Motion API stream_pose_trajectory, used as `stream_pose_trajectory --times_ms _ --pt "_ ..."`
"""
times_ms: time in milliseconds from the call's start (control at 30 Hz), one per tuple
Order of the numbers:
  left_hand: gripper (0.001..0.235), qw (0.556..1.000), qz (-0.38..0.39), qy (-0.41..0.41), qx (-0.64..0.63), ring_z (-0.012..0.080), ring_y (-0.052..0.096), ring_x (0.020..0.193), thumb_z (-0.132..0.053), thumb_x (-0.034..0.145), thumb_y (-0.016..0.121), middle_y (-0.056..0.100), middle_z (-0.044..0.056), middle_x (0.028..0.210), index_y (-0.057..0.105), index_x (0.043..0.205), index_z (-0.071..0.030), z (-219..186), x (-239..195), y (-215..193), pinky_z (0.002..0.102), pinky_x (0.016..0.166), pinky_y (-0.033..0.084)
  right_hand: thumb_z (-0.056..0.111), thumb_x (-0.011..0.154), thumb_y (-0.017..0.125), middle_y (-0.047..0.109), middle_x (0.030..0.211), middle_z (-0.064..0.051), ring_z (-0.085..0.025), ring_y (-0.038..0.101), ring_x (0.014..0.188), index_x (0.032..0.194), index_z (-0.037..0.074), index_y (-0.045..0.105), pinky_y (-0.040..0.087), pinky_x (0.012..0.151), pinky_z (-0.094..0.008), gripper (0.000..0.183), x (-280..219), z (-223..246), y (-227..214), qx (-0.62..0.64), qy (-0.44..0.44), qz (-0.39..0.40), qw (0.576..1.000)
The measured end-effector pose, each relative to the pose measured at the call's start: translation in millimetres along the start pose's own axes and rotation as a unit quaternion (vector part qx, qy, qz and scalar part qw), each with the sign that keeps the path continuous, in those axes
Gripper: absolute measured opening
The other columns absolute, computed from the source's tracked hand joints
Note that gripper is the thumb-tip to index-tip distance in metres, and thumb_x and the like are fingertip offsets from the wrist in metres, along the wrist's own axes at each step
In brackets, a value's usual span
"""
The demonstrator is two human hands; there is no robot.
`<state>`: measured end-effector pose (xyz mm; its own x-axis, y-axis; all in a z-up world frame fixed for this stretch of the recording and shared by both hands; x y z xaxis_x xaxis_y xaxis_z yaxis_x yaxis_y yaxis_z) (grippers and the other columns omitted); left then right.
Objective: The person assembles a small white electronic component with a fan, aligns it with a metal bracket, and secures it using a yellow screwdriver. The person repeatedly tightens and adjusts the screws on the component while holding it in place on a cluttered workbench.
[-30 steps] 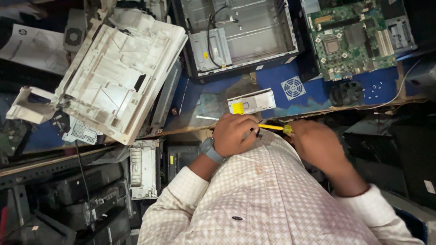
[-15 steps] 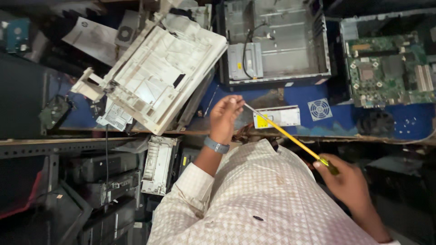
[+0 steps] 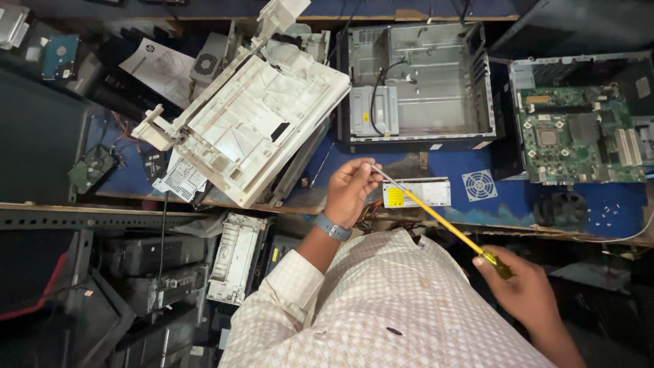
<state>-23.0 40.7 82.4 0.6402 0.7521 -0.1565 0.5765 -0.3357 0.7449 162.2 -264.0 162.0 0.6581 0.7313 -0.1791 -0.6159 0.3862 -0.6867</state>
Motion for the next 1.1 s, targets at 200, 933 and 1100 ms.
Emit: stream_pose_trajectory --times_ms 200,933,1100 --pt "0.017 0.999 0.016 -0.003 -0.044 0.0162 0.068 0.096 -0.011 0.105 0.064 0.072 0.012 0.113 0.065 0.118 -0.002 11 1 -2 0.033 0.089 0.056 0.028 0.086 0.078 0.079 0.084 -0.008 -0.009 0.065 0.068 0.116 0.005 0.075 0.053 0.064 -0.027 0.038 0 -12 3 0.013 -0.004 0.016 1.0" --pt "0.022 0.994 0.061 -0.044 -0.078 0.0197 0.07 0.099 -0.011 0.104 0.066 0.073 0.015 0.116 0.069 0.122 0.002 61 5 2 0.035 0.092 0.056 0.024 0.098 0.062 0.05 0.063 0.003 -0.008 0.042 0.06 0.115 0.003 0.077 0.035 0.055 -0.026 0.031 -15 -83 25 0.197 0.129 0.176 0.956" --pt "0.023 0.995 0.068 -0.055 -0.051 0.0216 0.07 0.104 -0.011 0.104 0.066 0.072 0.016 0.118 0.069 0.123 0.002 64 6 13 0.039 0.097 0.056 0.023 0.098 0.063 0.05 0.064 0.005 -0.006 0.04 0.06 0.114 0.002 0.076 0.031 0.054 -0.026 0.03 -19 -88 26 0.204 0.148 0.148 0.956"
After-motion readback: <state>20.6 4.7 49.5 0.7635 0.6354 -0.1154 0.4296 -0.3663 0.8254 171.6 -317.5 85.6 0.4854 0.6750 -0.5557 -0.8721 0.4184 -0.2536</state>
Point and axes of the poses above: each hand's wrist, its own x-axis towards the middle knuckle, its own y-axis out of the palm, z = x × y, the point moved 5 cm from there along x, towards the middle knuckle
